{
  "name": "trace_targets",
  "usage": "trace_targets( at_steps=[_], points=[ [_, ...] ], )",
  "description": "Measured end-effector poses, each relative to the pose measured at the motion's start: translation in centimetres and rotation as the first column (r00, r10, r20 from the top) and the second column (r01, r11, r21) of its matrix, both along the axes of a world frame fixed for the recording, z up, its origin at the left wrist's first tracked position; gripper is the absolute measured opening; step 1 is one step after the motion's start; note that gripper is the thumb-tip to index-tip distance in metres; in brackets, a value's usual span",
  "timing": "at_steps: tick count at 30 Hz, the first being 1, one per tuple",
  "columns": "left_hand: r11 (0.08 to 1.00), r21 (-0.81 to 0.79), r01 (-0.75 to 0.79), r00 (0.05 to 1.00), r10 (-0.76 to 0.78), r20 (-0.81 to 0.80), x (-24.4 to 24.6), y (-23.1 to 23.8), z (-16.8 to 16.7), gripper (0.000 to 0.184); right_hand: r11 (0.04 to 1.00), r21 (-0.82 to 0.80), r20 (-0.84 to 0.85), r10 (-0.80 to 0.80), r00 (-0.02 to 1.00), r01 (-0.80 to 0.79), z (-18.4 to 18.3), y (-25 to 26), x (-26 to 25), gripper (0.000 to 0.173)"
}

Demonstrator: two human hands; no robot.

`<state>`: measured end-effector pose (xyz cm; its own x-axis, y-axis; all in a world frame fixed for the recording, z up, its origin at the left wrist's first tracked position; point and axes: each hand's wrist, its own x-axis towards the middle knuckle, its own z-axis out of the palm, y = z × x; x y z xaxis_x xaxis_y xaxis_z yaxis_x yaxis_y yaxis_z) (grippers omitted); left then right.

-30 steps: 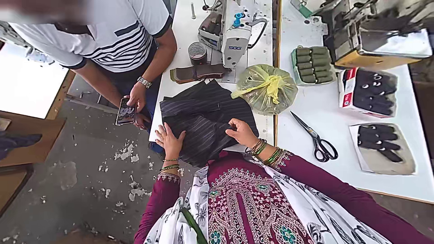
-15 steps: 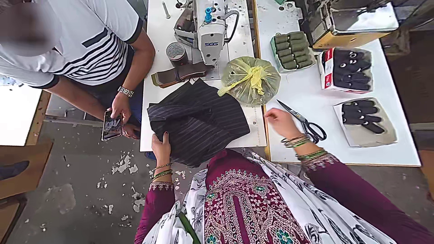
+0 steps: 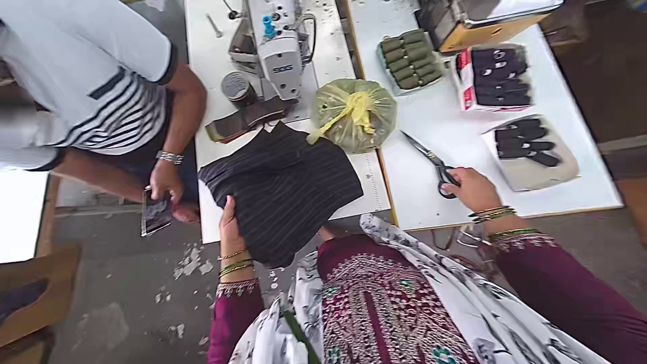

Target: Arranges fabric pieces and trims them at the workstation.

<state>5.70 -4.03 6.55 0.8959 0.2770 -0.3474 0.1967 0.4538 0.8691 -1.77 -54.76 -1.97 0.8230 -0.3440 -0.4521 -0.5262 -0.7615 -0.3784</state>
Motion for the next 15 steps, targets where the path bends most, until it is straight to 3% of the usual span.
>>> trace_targets(
  at_steps=[2,5,7,9,11,15],
  points=[
    [0.997,-0.036,0.072,0.996,-0.069,0.062,-0.3,-0.9,1.7,0.042,0.999,0.042,-0.016,0.032,0.999,-0.032,-0.3,-0.9,0.5,0.048],
    [0.974,0.118,0.196,0.980,-0.197,0.000,-1.5,-3.2,4.9,0.033,0.997,0.058,-0.049,0.060,0.997,-0.057,-0.4,-1.5,1.3,0.047],
    [0.949,0.072,0.308,0.940,-0.315,0.131,-2.9,-4.8,6.9,0.037,0.996,0.057,-0.072,0.066,0.995,-0.062,-0.3,-1.5,1.5,0.043],
    [0.876,-0.026,0.481,0.824,-0.442,0.354,-3.8,-5.9,8.2,0.031,0.993,0.104,-0.076,0.062,0.995,-0.054,-0.4,-1.6,1.2,0.038],
    [0.759,-0.048,0.650,0.685,-0.557,0.470,-3.6,-6.9,8.5,0.033,0.969,0.248,-0.072,0.008,0.997,0.010,-0.9,-2.2,0.2,0.034],
    [0.716,-0.140,0.684,0.707,-0.603,0.370,-6.6,-15.4,10.5,0.028,0.845,0.523,-0.021,-0.115,0.993,0.108,-1.8,-4.3,-3.7,0.024]
  ],
)
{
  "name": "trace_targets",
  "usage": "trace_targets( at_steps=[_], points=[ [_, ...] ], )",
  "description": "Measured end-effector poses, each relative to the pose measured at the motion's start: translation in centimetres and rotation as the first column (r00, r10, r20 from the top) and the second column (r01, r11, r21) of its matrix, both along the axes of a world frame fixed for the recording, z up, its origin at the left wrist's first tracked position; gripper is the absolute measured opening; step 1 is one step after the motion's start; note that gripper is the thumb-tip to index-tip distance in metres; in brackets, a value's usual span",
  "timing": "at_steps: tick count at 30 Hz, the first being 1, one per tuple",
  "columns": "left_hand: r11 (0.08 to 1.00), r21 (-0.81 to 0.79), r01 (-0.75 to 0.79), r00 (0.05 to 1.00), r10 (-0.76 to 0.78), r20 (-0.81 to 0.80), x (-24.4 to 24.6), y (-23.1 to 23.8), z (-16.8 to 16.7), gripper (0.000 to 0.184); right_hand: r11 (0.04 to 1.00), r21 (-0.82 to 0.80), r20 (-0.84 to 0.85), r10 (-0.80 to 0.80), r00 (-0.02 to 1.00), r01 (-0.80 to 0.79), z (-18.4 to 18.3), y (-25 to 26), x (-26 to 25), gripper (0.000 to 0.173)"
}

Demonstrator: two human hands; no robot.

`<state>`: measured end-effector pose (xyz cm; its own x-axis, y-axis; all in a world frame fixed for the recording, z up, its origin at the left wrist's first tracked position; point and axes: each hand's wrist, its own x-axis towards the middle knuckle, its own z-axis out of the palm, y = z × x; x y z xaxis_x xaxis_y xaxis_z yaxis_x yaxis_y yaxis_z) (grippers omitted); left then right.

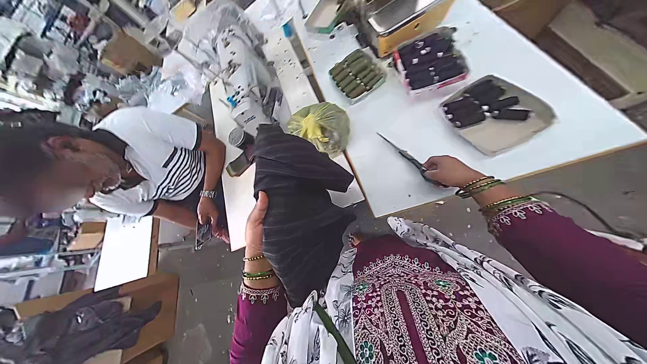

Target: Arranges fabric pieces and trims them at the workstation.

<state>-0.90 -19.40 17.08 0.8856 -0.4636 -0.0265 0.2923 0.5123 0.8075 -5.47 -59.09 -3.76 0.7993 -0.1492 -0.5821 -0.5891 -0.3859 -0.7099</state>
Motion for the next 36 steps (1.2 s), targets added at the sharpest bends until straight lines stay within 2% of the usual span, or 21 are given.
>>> trace_targets(
  at_steps=[2,6,10,12,16,18,19,22,23,25,28,30,31,34,36],
  points=[
    [0.996,-0.017,0.092,0.995,-0.093,-0.035,-1.6,-4.2,0.2,0.028,0.992,0.109,0.001,-0.058,0.998,0.057,0.6,-1.0,-3.2,0.020],
    [0.997,0.051,0.053,0.997,-0.050,-0.056,-5.0,-12.7,1.1,0.040,0.962,0.242,0.034,-0.142,0.989,0.130,2.7,-4.8,-11.1,0.017],
    [0.973,0.058,0.225,0.974,-0.227,0.029,-7.0,-19.4,1.2,0.042,0.915,0.271,0.053,-0.325,0.944,0.299,3.6,-8.8,-21.0,0.025],
    [0.957,0.063,0.284,0.956,-0.288,0.060,-7.6,-22.4,1.7,0.032,0.873,0.266,0.047,-0.435,0.899,0.409,3.8,-10.1,-25.4,0.027],
    [0.931,0.088,0.354,0.916,-0.365,0.168,-6.4,-25.3,2.0,0.035,0.773,0.279,0.063,-0.606,0.793,0.569,3.2,-10.8,-31.9,0.023],
    [0.951,0.112,0.288,0.933,-0.305,0.193,-5.5,-25.5,2.3,0.042,0.739,0.295,0.074,-0.649,0.757,0.605,2.7,-10.4,-33.7,0.025],
    [0.971,0.140,0.193,0.958,-0.217,0.189,-5.9,-25.6,3.1,0.048,0.731,0.300,0.081,-0.660,0.747,0.613,2.6,-10.2,-34.2,0.025],
    [0.991,0.127,0.040,0.967,-0.070,0.244,-4.4,-22.0,2.5,0.047,0.754,0.294,0.084,-0.633,0.770,0.588,2.7,-9.5,-34.4,0.024],
    [0.979,0.175,-0.104,0.970,0.061,0.236,-4.7,-20.7,2.4,0.045,0.778,0.287,0.089,-0.602,0.793,0.558,2.8,-9.4,-33.9,0.023],
    [0.879,0.305,-0.368,0.925,0.313,0.214,-4.9,-17.8,1.8,0.037,0.823,0.273,0.106,-0.539,0.835,0.497,3.2,-9.3,-32.5,0.022],
    [0.626,0.531,-0.571,0.810,0.535,0.241,-4.1,-11.7,-0.9,0.034,0.871,0.274,0.144,-0.457,0.878,0.408,3.5,-8.7,-29.6,0.020],
    [0.417,0.695,-0.587,0.750,0.603,0.272,-3.1,-7.1,-3.8,0.041,0.890,0.284,0.164,-0.412,0.896,0.357,3.2,-8.0,-27.3,0.020],
    [0.349,0.746,-0.567,0.741,0.612,0.277,-2.4,-4.8,-5.6,0.046,0.897,0.290,0.173,-0.390,0.904,0.332,3.2,-7.6,-26.1,0.020],
    [0.255,0.813,-0.524,0.733,0.621,0.277,-0.4,1.0,-11.0,0.050,0.935,0.274,0.174,-0.278,0.945,0.225,3.3,-6.1,-22.0,0.021],
    [0.157,0.875,-0.459,0.749,0.598,0.285,0.0,3.5,-12.8,0.047,0.970,0.206,0.156,-0.163,0.974,0.129,3.7,-4.9,-19.0,0.022]
  ],
)
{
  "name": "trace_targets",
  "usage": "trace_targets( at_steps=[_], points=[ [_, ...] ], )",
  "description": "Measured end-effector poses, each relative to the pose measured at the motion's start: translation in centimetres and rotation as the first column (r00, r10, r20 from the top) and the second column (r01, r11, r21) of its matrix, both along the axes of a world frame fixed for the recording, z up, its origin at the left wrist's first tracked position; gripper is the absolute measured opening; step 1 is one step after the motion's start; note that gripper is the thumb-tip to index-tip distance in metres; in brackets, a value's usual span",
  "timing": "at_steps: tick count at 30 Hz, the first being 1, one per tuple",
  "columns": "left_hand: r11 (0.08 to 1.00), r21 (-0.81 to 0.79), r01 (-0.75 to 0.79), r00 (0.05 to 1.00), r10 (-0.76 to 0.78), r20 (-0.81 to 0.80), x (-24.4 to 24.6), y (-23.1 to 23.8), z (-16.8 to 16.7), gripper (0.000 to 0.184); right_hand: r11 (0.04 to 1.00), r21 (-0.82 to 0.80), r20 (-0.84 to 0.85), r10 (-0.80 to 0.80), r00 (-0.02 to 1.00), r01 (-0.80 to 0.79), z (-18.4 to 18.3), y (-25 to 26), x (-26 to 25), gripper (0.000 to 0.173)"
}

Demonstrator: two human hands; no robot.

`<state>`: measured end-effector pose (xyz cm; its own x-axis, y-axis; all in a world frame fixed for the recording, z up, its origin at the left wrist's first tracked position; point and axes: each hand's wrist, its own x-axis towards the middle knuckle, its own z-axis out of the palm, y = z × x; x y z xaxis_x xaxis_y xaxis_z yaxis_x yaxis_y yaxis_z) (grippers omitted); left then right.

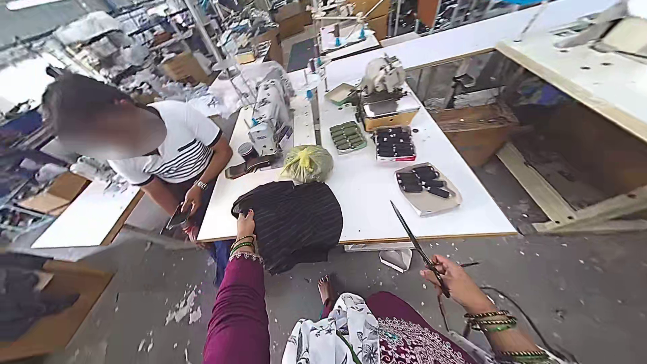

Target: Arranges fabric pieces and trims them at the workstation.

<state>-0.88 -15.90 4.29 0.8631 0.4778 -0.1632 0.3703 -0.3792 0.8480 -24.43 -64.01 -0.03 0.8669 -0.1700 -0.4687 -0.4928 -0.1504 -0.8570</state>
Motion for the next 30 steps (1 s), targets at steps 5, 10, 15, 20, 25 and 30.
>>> trace_targets(
  at_steps=[5,10,15,20,25,30],
  points=[
    [0.981,0.196,0.006,0.993,0.017,-0.114,0.6,4.8,-1.8,0.065,0.980,-0.129,-0.083,0.140,0.987,-0.150,0.8,3.4,6.6,0.025],
    [0.762,0.641,0.095,0.995,-0.083,-0.049,0.5,4.6,-3.0,0.078,0.978,-0.138,-0.091,0.144,0.985,-0.156,0.2,6.3,10.5,0.022],
    [0.432,0.461,0.775,0.630,-0.580,-0.516,2.6,1.0,-7.0,0.067,0.981,-0.147,-0.109,0.110,0.988,-0.126,-0.7,8.2,13.3,0.019],
    [0.534,0.433,0.726,0.679,-0.453,-0.578,6.5,1.6,-7.4,0.082,0.971,-0.240,-0.121,-0.007,0.993,-0.023,-1.2,10.0,16.4,0.023],
    [0.558,0.465,0.688,0.720,-0.441,-0.536,11.0,4.2,-7.2,0.079,0.887,-0.457,-0.174,-0.014,0.985,-0.069,-1.4,11.3,19.0,0.034],
    [0.543,0.594,0.593,0.720,-0.689,-0.089,8.1,0.8,-5.8,0.080,0.840,-0.538,-0.153,-0.016,0.988,-0.070,-1.9,11.9,20.7,0.039]
  ],
)
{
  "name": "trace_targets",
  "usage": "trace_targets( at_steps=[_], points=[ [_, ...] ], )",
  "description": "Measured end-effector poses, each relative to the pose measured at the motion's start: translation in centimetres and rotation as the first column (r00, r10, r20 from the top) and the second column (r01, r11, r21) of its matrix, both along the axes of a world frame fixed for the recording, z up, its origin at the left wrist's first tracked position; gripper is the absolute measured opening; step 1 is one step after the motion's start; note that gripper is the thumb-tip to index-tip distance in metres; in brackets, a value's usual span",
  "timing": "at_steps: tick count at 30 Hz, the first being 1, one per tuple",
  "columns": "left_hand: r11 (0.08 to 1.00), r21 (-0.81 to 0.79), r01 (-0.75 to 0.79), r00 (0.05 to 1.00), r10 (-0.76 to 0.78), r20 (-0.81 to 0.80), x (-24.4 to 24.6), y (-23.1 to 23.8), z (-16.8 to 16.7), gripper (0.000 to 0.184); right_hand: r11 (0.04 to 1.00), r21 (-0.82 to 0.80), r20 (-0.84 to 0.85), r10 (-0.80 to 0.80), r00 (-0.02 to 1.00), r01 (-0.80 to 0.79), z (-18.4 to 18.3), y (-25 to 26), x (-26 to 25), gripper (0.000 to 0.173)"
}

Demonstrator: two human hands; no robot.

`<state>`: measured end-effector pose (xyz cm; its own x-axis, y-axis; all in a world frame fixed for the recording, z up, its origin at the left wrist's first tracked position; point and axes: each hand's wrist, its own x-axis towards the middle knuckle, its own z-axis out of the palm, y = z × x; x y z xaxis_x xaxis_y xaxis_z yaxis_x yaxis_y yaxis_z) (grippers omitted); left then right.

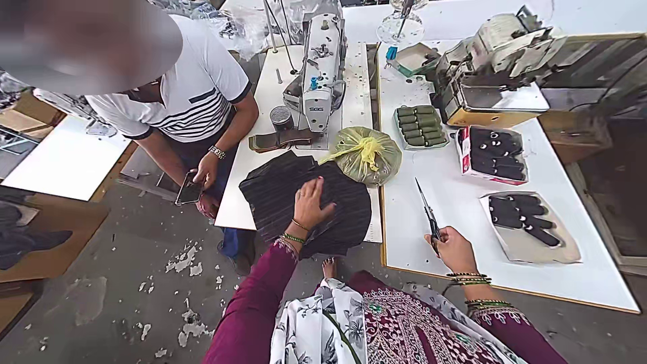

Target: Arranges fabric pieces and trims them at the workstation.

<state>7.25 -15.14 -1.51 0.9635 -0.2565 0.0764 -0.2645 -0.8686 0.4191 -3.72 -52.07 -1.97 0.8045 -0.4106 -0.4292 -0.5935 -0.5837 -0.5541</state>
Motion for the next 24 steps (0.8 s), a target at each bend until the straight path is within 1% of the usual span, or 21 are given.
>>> trace_targets(
  at_steps=[1,2,4,5,6,7,8,9,10,11,12,13,14,15,17,18,20,22,24],
  points=[
    [0.999,0.003,0.052,0.999,-0.052,0.005,-1.2,-0.8,0.2,0.080,1.000,-0.004,0.000,-0.007,1.000,0.007,-0.1,0.2,0.4,0.039],
    [0.994,0.035,0.106,0.992,-0.104,-0.068,-2.2,-1.2,0.2,0.079,1.000,-0.006,-0.005,-0.015,1.000,0.015,-0.2,0.4,0.6,0.039],
    [0.967,0.137,0.216,0.941,-0.169,-0.293,-3.3,-1.4,-0.4,0.075,1.000,-0.015,-0.025,-0.028,0.999,0.027,-0.3,0.7,1.1,0.039],
    [0.959,0.145,0.243,0.926,-0.185,-0.331,-3.4,-1.2,-1.0,0.066,0.999,-0.019,-0.026,-0.034,0.999,0.034,-0.4,0.9,1.5,0.040],
    [0.968,0.095,0.232,0.930,-0.192,-0.314,-3.5,-0.8,-1.6,0.050,0.999,-0.023,-0.024,-0.035,0.999,0.034,-0.5,1.0,1.8,0.041],
    [0.983,0.007,0.185,0.943,-0.175,-0.283,-3.6,-0.4,-2.1,0.036,0.999,-0.031,-0.027,-0.032,0.999,0.031,-0.6,1.2,1.9,0.041],
    [0.990,-0.105,0.100,0.960,-0.123,-0.252,-3.6,-0.1,-2.4,0.031,0.998,-0.048,-0.035,-0.029,0.999,0.027,-0.6,1.3,2.0,0.042],
    [0.975,-0.220,-0.026,0.975,-0.024,-0.222,-3.3,0.1,-2.3,0.030,0.998,-0.066,-0.042,-0.024,0.999,0.021,-0.5,1.4,2.2,0.042],
    [0.918,-0.340,-0.206,0.961,0.125,-0.245,-2.9,0.3,-1.7,0.032,0.996,-0.092,-0.048,-0.018,0.999,0.013,-0.3,1.6,2.5,0.043],
    [0.796,-0.460,-0.394,0.914,0.284,-0.291,-2.3,0.6,-0.8,0.034,0.993,-0.118,-0.052,-0.014,0.999,0.008,-0.3,1.7,2.7,0.045],
    [0.634,-0.562,-0.531,0.847,0.411,-0.337,-1.4,1.2,0.0,0.037,0.990,-0.144,-0.055,-0.009,0.998,0.001,-0.4,1.8,2.9,0.047],
    [0.483,-0.637,-0.600,0.785,0.507,-0.355,-0.5,1.9,0.7,0.037,0.986,-0.168,-0.054,0.001,0.999,-0.010,-0.3,1.9,3.1,0.049],
    [0.376,-0.683,-0.626,0.733,0.582,-0.351,0.4,2.8,1.5,0.036,0.982,-0.188,-0.052,0.020,0.998,-0.029,-0.2,1.9,3.3,0.050],
    [0.312,-0.715,-0.626,0.698,0.633,-0.335,1.1,3.7,2.2,0.033,0.977,-0.204,-0.054,0.051,0.997,-0.061,-0.1,1.9,3.5,0.050],
    [0.245,-0.779,-0.578,0.676,0.679,-0.288,2.0,5.2,2.9,0.025,0.964,-0.232,-0.082,0.116,0.990,-0.132,0.4,1.8,3.7,0.050],
    [0.231,-0.814,-0.533,0.691,0.674,-0.262,2.2,5.7,2.9,0.019,0.956,-0.247,-0.101,0.137,0.985,-0.158,0.6,1.7,3.7,0.050],
    [0.229,-0.850,-0.474,0.751,0.610,-0.254,2.0,5.8,2.8,0.009,0.946,-0.260,-0.142,0.162,0.976,-0.195,0.8,1.4,3.9,0.050],
    [0.227,-0.854,-0.468,0.798,0.525,-0.297,1.2,5.2,2.5,0.007,0.940,-0.257,-0.169,0.184,0.968,-0.223,0.8,1.1,3.9,0.049],
    [0.179,-0.862,-0.474,0.808,0.478,-0.345,0.5,4.6,2.1,0.009,0.938,-0.243,-0.188,0.206,0.960,-0.249,0.9,1.0,4.0,0.049]
  ],
)
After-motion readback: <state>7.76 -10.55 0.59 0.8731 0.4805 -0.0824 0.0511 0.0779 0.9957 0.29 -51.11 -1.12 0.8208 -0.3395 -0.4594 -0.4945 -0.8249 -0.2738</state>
